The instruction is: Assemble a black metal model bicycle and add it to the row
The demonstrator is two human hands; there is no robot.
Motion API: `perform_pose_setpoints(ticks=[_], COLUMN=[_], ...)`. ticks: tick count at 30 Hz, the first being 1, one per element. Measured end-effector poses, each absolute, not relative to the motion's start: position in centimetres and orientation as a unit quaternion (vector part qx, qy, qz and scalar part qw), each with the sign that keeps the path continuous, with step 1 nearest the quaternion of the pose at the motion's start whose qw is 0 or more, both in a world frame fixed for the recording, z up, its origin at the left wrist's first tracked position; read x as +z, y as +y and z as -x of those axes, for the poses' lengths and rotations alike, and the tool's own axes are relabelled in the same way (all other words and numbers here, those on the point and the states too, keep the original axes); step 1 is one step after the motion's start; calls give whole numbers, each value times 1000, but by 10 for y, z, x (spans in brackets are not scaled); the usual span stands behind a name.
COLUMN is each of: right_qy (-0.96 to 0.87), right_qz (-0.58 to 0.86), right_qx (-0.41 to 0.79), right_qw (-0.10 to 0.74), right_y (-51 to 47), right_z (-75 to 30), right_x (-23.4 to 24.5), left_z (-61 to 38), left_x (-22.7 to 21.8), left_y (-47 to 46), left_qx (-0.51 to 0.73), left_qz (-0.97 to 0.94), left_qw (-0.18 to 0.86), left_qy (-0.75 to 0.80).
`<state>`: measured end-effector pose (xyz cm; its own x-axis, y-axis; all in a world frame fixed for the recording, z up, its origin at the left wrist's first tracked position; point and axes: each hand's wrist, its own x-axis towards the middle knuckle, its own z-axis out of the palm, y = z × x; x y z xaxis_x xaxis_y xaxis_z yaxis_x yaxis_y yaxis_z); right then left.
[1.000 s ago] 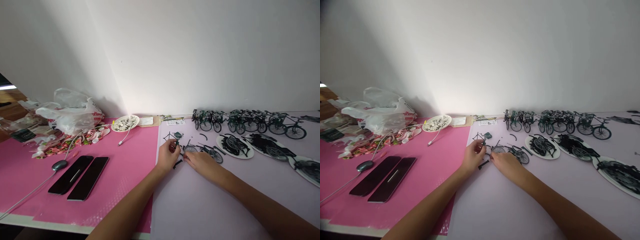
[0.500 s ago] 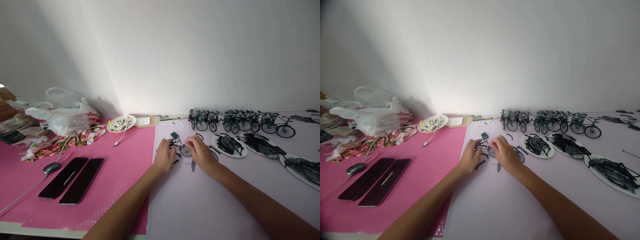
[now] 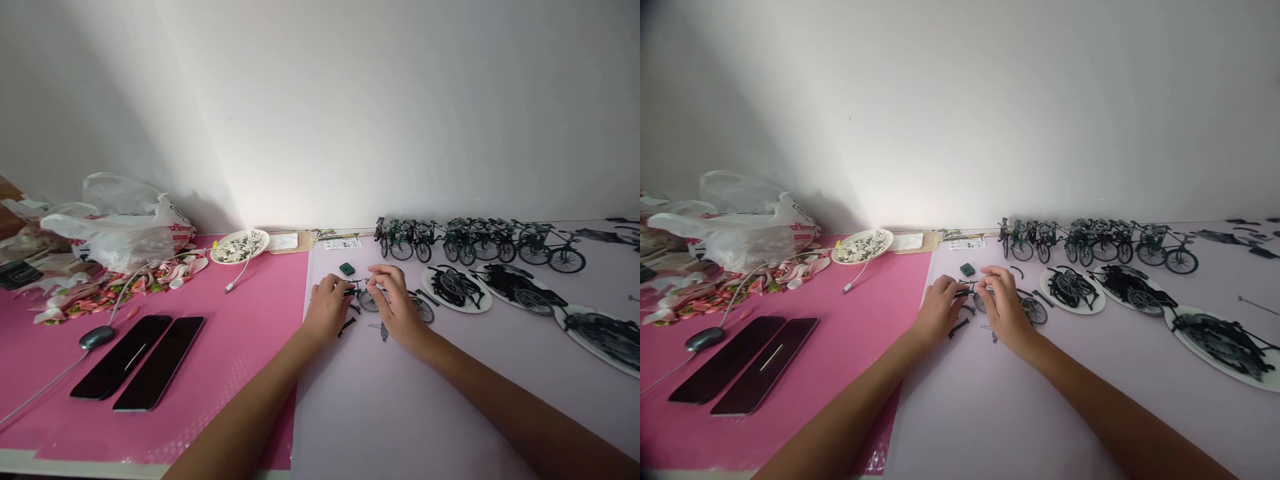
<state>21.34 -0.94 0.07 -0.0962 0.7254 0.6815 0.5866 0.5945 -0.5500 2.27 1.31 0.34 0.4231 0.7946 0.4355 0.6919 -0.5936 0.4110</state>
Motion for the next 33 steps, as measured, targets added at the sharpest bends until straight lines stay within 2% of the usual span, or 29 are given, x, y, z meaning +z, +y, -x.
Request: perform_pose_setpoints(ticks=[11,19,33], right_qy=[-737,-723,-684], right_qz=[462,463,484], right_qx=[123,188,261], right_qw=[478,477,479], right_y=[1,1,5], right_z=[-218,-219,-217], right_x=[-9,-10,-16], left_z=[-31,-36,-35], left_x=[8,5,3], left_y=[1,-1,0], left_qx=[379,431,432], left_qz=[-803,-703,-714], left_qw=[210,364,340], left_qy=[409,432,434])
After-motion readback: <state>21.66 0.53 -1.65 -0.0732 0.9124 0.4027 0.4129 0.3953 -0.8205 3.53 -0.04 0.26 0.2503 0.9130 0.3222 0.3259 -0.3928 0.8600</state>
